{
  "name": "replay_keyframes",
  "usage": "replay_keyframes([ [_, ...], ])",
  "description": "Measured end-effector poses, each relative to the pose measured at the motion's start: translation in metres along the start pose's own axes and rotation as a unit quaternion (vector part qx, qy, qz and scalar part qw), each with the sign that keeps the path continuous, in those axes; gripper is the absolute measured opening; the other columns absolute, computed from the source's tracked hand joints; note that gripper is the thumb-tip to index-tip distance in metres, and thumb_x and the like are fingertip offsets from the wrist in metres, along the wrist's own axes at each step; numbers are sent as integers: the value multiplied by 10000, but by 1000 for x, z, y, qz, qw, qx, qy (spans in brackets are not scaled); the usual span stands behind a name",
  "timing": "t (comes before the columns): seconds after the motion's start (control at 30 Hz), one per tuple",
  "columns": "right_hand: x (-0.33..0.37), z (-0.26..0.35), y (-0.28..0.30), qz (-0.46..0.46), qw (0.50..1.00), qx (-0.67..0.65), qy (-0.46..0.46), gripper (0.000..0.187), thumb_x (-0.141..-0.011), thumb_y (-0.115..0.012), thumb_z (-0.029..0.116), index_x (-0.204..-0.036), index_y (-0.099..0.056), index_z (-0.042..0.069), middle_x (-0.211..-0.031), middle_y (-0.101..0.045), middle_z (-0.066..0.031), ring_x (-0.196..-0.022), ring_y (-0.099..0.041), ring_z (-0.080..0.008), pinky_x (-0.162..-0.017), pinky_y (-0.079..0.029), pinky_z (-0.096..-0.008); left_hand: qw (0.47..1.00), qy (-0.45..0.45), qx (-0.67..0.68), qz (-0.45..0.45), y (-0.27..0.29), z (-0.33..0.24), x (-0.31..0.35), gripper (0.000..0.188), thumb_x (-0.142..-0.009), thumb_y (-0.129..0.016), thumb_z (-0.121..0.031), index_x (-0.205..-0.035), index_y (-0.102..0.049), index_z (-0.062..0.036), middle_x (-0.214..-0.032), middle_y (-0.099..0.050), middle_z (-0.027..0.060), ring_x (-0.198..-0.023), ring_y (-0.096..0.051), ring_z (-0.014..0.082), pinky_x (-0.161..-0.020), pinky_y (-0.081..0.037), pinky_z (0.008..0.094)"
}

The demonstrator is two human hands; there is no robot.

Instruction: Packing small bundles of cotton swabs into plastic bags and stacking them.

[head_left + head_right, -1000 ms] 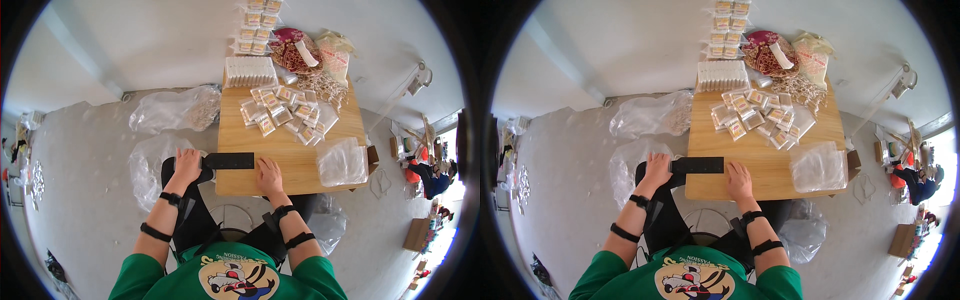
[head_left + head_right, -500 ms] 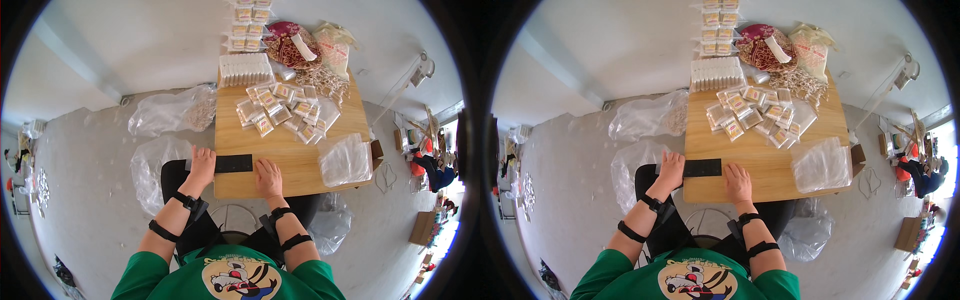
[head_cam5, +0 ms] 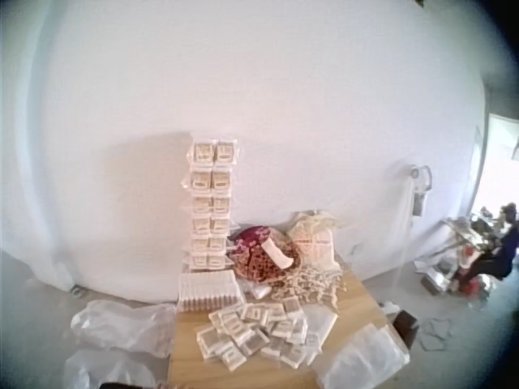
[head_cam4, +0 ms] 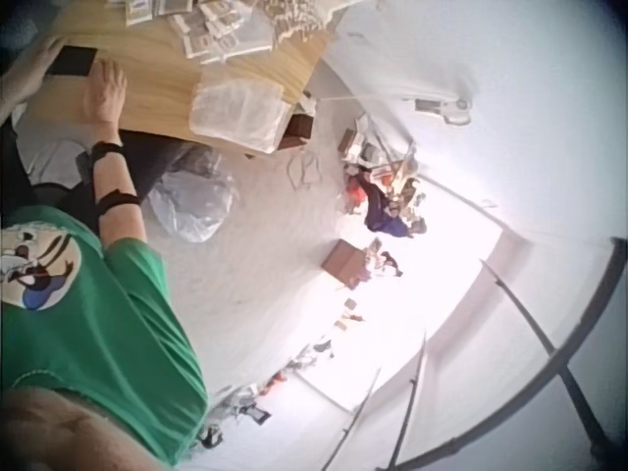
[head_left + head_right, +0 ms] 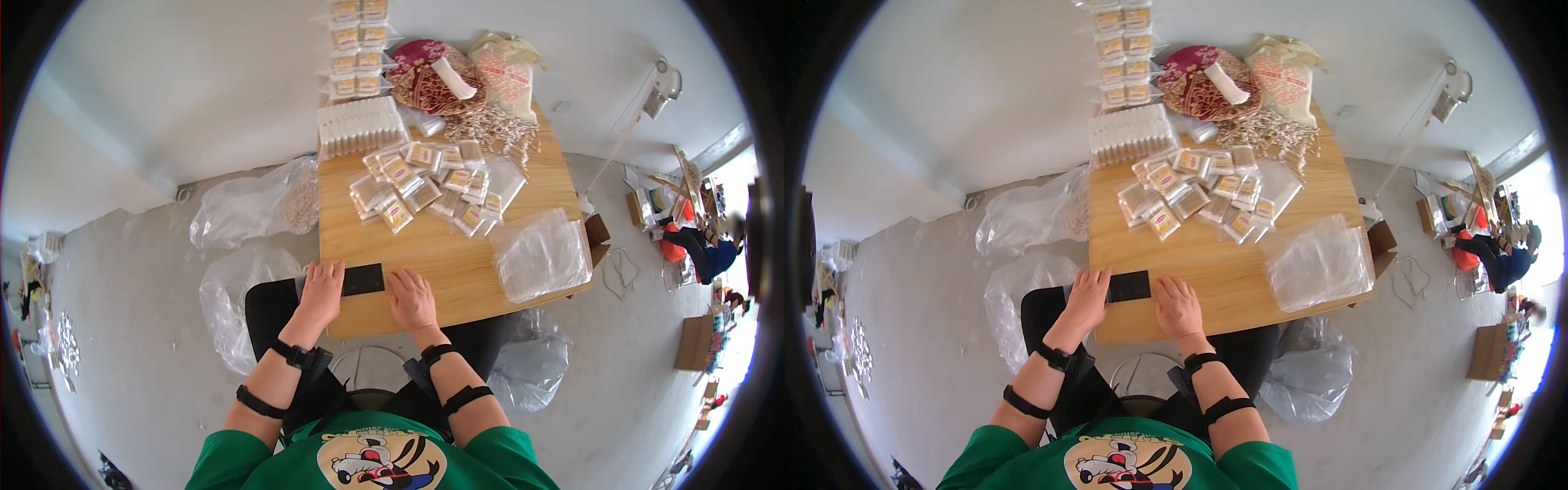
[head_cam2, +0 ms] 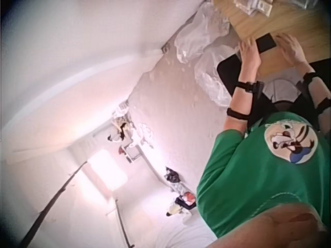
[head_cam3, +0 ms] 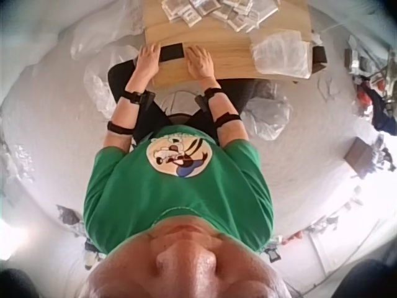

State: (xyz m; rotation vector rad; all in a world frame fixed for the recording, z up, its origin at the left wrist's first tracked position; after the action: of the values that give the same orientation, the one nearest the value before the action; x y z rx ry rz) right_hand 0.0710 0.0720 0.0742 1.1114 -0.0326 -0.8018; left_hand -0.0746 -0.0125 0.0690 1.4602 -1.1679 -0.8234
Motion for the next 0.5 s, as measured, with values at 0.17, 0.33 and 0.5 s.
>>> replay_keyframes([
  [0.17,-2,3,5,6,1000,-9,-3,350,-716,-611,58,-1064,-609,85,-1149,-581,-57,-1112,-529,-249,-902,-437,-385,994,-18,105,8,-4,-4,1,570,-744,-539,67,-1301,-429,24,-1232,-482,200,-1182,-463,357,-1036,-378,408],
  [0.33,-2,-1,5,8,1000,-4,-4,339,-728,-612,63,-1066,-618,85,-1151,-588,-50,-1107,-537,-242,-906,-437,-384,989,-19,148,-13,-8,-8,6,584,-722,-541,70,-1293,-447,-10,-1301,-462,193,-1216,-452,362,-1014,-402,390],
  [0.5,-2,-10,4,8,999,-34,-11,347,-739,-607,45,-1084,-618,79,-1156,-593,-78,-1073,-558,-267,-878,-461,-393,981,-59,170,-79,2,-25,-22,524,-724,-600,-10,-1233,-475,-16,-1300,-469,186,-1230,-443,364,-1042,-359,480],
])
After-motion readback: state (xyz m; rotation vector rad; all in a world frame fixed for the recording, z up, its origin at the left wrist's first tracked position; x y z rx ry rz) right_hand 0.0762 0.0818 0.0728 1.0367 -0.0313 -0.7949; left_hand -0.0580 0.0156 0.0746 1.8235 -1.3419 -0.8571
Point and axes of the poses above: each hand's wrist, its own x-axis away from the middle knuckle, its own y-axis out of the back of the hand, z = x × y, the point moved 9 cm from there along -x, towards the middle knuckle
